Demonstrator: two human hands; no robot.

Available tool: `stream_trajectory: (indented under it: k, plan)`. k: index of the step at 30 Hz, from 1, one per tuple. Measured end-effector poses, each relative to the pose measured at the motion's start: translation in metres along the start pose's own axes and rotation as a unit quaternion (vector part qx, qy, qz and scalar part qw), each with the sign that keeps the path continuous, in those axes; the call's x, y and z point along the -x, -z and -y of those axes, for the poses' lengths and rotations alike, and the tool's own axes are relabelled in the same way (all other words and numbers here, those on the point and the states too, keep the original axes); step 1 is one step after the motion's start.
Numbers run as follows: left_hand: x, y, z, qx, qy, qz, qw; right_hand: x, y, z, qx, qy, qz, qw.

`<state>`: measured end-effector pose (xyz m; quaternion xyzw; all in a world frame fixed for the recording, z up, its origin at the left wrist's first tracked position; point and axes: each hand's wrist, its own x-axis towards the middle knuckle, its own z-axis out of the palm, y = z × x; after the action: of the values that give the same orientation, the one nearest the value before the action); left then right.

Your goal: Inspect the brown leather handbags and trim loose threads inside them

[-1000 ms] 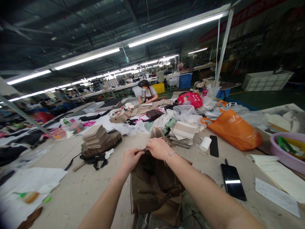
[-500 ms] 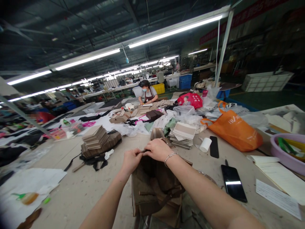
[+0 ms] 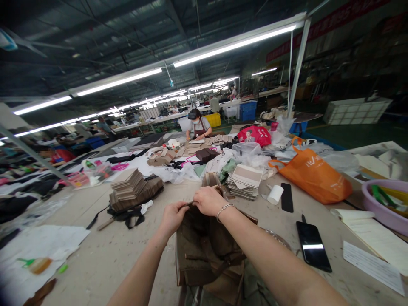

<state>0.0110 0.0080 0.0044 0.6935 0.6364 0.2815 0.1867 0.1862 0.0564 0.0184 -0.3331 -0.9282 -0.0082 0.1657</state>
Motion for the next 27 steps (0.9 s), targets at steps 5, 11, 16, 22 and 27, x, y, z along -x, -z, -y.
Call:
stream_trajectory:
  k: [5,11,16,22,27]
  plan:
    - [-0.001,-0.004,0.000,-0.033,0.002,-0.015,0.999,0.000,0.000,0.002,-0.004,0.004,0.003,1.000]
    - [0.001,-0.005,0.001,-0.066,0.008,-0.021,0.998,0.000,-0.001,0.005,0.007,-0.004,0.003,1.000]
    - [0.003,0.000,0.001,-0.060,-0.011,0.003,0.998,0.002,0.000,0.009,0.018,-0.022,-0.006,1.000]
    - [-0.002,0.001,-0.004,-0.064,-0.008,0.011,0.998,0.002,-0.001,0.011,0.019,-0.029,0.005,0.999]
    - [-0.003,0.001,-0.007,-0.076,-0.008,0.017,0.997,0.008,0.005,-0.005,0.003,-0.044,0.030,0.999]
